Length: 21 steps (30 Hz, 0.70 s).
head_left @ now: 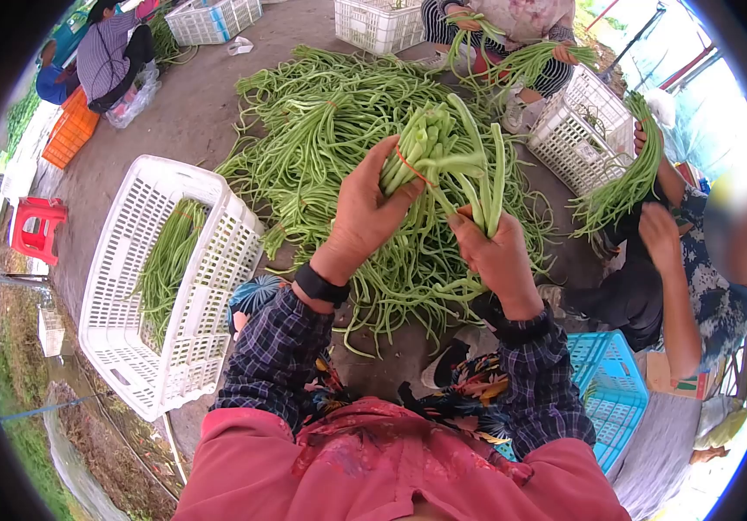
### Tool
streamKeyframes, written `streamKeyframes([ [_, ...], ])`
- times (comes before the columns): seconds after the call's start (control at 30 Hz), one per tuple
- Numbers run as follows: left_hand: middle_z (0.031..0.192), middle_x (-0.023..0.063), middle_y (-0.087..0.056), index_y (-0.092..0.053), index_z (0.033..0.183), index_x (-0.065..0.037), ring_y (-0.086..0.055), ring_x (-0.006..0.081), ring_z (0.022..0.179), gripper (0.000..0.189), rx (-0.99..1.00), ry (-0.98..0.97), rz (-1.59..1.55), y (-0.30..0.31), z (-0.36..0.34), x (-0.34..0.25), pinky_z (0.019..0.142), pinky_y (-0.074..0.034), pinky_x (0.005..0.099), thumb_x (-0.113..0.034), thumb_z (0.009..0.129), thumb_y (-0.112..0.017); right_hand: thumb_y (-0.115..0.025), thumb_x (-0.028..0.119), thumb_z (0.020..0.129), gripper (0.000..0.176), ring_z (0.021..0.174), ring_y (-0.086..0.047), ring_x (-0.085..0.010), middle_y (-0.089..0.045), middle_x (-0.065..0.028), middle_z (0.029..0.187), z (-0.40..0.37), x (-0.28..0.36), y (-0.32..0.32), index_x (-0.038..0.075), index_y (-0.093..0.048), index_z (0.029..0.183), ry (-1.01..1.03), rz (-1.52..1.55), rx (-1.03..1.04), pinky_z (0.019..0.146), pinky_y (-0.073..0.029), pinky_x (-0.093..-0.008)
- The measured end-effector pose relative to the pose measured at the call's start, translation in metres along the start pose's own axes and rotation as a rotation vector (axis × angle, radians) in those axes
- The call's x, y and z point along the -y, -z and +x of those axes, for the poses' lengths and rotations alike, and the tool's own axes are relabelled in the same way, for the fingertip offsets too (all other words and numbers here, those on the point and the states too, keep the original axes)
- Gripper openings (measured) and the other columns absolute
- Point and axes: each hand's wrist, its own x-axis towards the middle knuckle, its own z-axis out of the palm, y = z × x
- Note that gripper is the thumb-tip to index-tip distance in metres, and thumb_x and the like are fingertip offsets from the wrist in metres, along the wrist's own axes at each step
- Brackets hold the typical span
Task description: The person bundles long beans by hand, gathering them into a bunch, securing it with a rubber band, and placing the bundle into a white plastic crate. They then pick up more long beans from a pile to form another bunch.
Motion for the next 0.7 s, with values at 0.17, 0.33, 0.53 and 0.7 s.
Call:
streamKeyframes([
  [0.17,0.100,0.0091,-0.060,-0.042,0.124,-0.001,-0.057,0.0137,0.090,0.048,-0.080,-0.202,0.360,-0.007,0.001,0.007,0.078,-0.046,0.0264,-0.004,0.081,-0.062,-0.057,0.015,0.088,0.016,0.042,-0.040,-0.0029,-0.048,0.0021,0.056,-0.009,-0.004,-0.009,-0.001,-0.056,0.092,-0.094,0.114,0.057,0.038,-0.031,-0.0185],
  [0.33,0.104,0.0186,-0.057,-0.043,0.121,-0.002,-0.056,0.0363,0.096,0.049,-0.084,-0.027,0.129,-0.013,0.002,0.001,0.082,-0.045,0.0385,-0.011,0.077,-0.064,-0.053,0.018,0.091,0.016,0.040,-0.038,-0.0034,-0.046,0.0020,0.053,-0.014,-0.011,-0.024,0.002,-0.054,0.090,-0.092,0.319,0.077,0.037,-0.030,-0.0186],
  [0.53,0.107,0.0190,-0.055,-0.041,0.122,-0.003,-0.055,0.0366,0.098,0.051,-0.207,-0.157,0.353,-0.022,0.001,0.015,0.082,-0.045,0.0390,-0.008,0.076,-0.063,-0.051,0.022,0.093,0.016,0.041,-0.038,-0.0056,-0.045,0.0018,0.053,-0.027,-0.021,-0.051,0.006,-0.050,0.092,-0.195,0.639,0.063,0.040,-0.033,-0.0205],
  [0.7,0.107,0.0180,-0.055,-0.041,0.122,-0.005,-0.056,0.0348,0.098,0.051,-0.220,-0.161,0.319,-0.023,0.002,0.019,0.083,-0.045,0.0371,-0.006,0.076,-0.063,-0.050,0.024,0.093,0.018,0.041,-0.036,-0.0062,-0.042,0.0010,0.054,-0.044,-0.011,-0.059,0.006,-0.049,0.095,-0.237,0.712,0.083,0.042,-0.034,-0.0213],
])
